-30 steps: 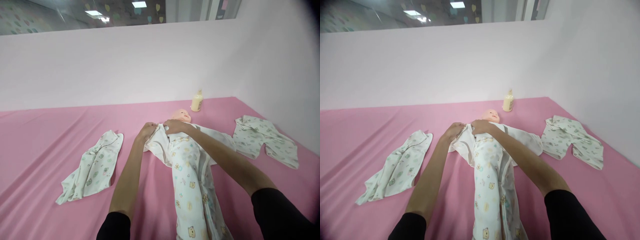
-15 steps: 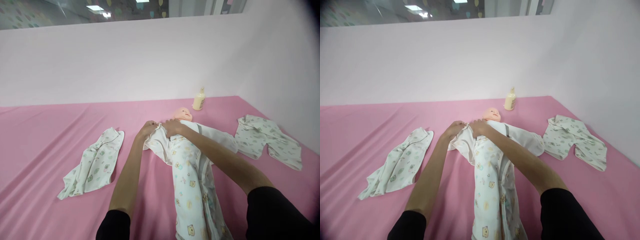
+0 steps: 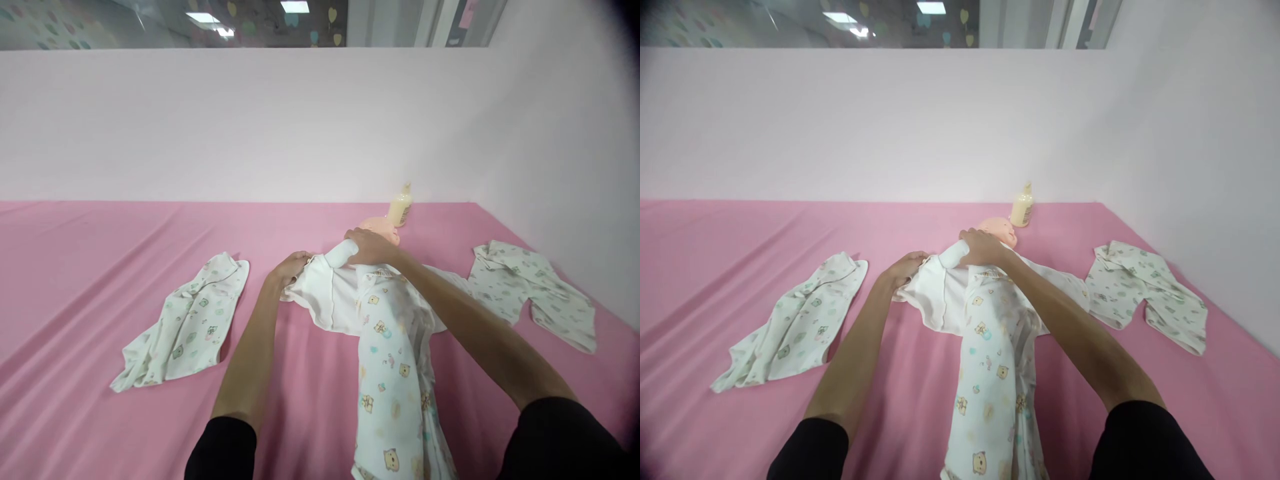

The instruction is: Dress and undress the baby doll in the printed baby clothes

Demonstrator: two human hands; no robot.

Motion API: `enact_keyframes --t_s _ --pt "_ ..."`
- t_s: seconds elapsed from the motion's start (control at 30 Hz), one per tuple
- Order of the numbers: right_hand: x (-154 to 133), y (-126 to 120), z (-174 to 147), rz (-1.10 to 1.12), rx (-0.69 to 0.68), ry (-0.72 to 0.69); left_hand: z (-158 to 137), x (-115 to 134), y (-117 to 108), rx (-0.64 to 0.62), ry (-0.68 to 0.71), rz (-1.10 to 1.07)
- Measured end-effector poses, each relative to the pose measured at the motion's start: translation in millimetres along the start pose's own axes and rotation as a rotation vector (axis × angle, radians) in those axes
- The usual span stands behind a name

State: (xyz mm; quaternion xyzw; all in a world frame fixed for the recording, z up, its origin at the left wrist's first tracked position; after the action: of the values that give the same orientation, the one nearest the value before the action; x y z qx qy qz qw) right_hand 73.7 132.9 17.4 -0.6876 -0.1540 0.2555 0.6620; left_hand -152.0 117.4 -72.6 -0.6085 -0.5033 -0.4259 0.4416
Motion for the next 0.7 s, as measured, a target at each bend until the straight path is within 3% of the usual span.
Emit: enact_keyframes --t_s 0.23,0.37,0.53,0.7 --pt "-2 5 0 -0.033 -0.003 0.033 -19 19 7 -0.195 -0.006 -0.004" --pt "-12 9 1 -0.151 0.050 -0.001 -27 29 9 -0.256 0.067 0.084" --pt "-42 19 8 -0.225 0.079 -0.197 -27 38 12 -0.164 0.174 0.099" --pt "-50 27 16 -0.243 0.080 -0.210 -23 36 8 -0.091 0.207 0.156"
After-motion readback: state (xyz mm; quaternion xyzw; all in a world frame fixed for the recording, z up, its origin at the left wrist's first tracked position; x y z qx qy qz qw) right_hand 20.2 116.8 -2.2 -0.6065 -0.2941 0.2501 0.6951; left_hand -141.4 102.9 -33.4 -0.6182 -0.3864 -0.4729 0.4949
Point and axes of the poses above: each hand's wrist, its own z-axis towards the middle knuckle, its own y-axis out of the palm, x = y × z, the point moved 3 cm from there along z, towards the middle knuckle, and after that the axes turned 3 degrees about y, right-handed, at the moved point
